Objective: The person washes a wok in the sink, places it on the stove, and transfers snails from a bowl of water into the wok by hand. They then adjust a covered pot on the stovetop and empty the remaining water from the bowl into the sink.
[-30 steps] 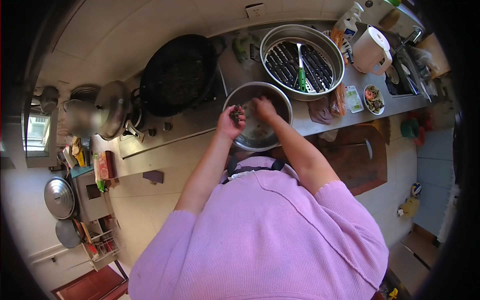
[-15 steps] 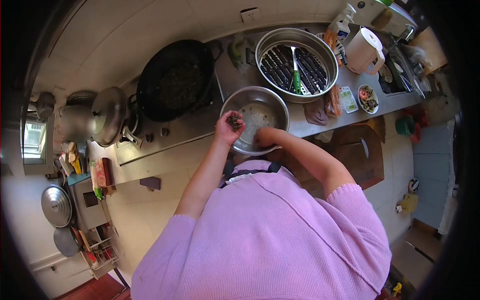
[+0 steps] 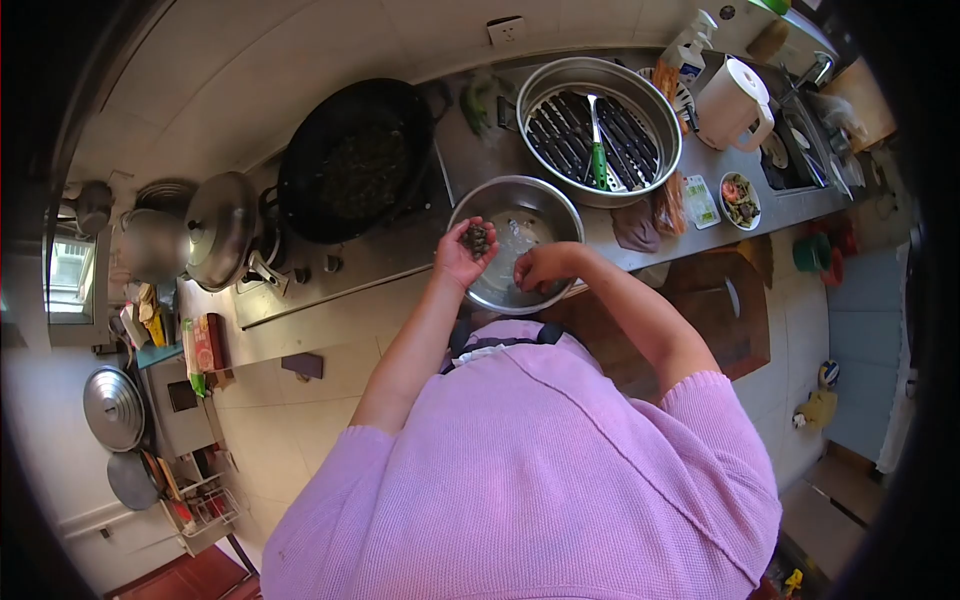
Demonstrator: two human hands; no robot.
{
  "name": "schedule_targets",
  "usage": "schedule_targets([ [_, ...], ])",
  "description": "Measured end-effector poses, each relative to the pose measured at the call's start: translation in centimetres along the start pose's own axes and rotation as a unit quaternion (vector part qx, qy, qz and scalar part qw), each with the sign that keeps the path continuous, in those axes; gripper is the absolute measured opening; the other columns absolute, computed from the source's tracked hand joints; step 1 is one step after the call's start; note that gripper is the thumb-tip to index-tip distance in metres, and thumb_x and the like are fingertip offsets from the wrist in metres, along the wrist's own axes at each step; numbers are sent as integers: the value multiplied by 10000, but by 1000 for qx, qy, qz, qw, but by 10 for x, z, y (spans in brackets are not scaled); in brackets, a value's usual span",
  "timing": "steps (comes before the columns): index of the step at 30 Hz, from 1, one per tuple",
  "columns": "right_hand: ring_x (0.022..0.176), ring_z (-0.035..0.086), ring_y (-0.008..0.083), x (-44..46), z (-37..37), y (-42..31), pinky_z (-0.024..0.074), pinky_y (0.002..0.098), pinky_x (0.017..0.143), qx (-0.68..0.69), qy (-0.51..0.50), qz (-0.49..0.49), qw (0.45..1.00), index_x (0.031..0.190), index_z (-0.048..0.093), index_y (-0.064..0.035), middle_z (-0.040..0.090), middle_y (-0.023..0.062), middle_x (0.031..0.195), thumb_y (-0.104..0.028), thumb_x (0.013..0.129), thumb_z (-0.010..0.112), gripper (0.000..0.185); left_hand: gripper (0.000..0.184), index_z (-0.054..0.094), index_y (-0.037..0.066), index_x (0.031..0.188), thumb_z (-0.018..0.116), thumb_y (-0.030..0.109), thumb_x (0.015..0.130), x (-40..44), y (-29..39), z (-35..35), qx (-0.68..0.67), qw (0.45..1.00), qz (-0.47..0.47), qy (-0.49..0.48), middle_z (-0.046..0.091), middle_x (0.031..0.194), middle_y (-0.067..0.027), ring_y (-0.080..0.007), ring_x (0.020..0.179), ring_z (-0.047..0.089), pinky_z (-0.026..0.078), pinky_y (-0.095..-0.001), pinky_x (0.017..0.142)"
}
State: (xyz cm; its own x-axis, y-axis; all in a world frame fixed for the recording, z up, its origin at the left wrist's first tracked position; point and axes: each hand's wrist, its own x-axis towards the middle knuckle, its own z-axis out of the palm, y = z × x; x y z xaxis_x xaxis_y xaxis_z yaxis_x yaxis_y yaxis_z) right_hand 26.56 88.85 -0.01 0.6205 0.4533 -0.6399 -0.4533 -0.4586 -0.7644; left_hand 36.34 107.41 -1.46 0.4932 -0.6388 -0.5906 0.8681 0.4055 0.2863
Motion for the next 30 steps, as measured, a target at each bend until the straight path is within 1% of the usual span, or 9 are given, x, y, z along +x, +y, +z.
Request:
schedule_targets([
  [2, 732, 587, 125, -7, -11, -8, 487, 243, 650, 136, 21, -44, 990, 1000, 600, -43, 614, 38, 822, -131, 752, 647, 268, 214, 590, 84, 956, 493, 254, 871, -2, -2, 3, 2, 1000, 6, 11, 619, 943, -112, -243, 843, 605, 521, -408, 699],
  [5, 740, 569, 113, -23, -16, -53, 478, 286, 672, 177, 94, -142, 969, 981, 599, -45, 612, 21, 813, -126, 772, 634, 227, 225, 589, 95, 943, 486, 284, 876, 6, -6, -4, 16, 999, 2, -43, 624, 924, -93, -242, 855, 602, 514, -418, 700],
  [8, 760, 592, 152, -37, -16, -90, 479, 306, 690, 33, 155, -190, 969, 970, 609, -36, 631, 65, 840, -145, 787, 621, 214, 260, 590, 100, 944, 469, 323, 890, -5, -12, 19, 17, 999, 18, 25, 622, 923, -98, -238, 829, 608, 515, -413, 697],
  [11, 788, 615, 208, -6, -40, -59, 474, 325, 711, -132, 383, -214, 889, 970, 618, -18, 641, 136, 881, -181, 783, 610, 248, 239, 595, 88, 917, 498, 303, 884, -2, -7, 13, 1, 1000, 0, -18, 614, 952, -106, -236, 797, 613, 525, -379, 630],
  [12, 821, 626, 275, 3, -46, -45, 483, 356, 735, -153, 419, -146, 883, 933, 626, -14, 631, 191, 906, -195, 759, 607, 252, 229, 594, 88, 910, 505, 297, 882, -2, -5, 12, -15, 999, -13, -26, 613, 950, -107, -231, 789, 611, 523, -360, 610],
  [15, 841, 628, 298, 29, -43, 9, 493, 384, 753, -332, 339, 76, 877, 891, 630, -22, 636, 190, 908, -196, 723, 624, 242, 202, 590, 87, 891, 525, 278, 876, -2, 2, 11, -43, 997, -38, -41, 607, 935, -109, -215, 763, 601, 512, -309, 556],
  [22, 843, 619, 328, 57, 42, 26, 487, 416, 759, -313, 251, 31, 916, 851, 639, -27, 641, 179, 873, -230, 707, 586, 254, 177, 586, 86, 863, 535, 255, 869, -1, 3, 9, -43, 997, -49, -33, 596, 870, -97, -194, 707, 574, 484, -274, 511],
  [28, 785, 615, 334, 96, 53, 31, 481, 408, 712, -309, 180, -52, 933, 842, 648, -64, 642, 171, 822, -258, 736, 532, 251, 162, 589, 90, 855, 534, 242, 861, 0, 2, 10, -25, 999, -43, -14, 601, 860, -96, -200, 713, 580, 488, -279, 519],
  [30, 777, 626, 297, 90, 45, 29, 485, 390, 705, -282, 113, -6, 953, 831, 665, -52, 647, 166, 829, -229, 720, 543, 242, 156, 589, 91, 855, 537, 238, 857, 1, 2, 10, -19, 999, -42, -7, 605, 854, -94, -201, 719, 584, 491, -284, 524],
])
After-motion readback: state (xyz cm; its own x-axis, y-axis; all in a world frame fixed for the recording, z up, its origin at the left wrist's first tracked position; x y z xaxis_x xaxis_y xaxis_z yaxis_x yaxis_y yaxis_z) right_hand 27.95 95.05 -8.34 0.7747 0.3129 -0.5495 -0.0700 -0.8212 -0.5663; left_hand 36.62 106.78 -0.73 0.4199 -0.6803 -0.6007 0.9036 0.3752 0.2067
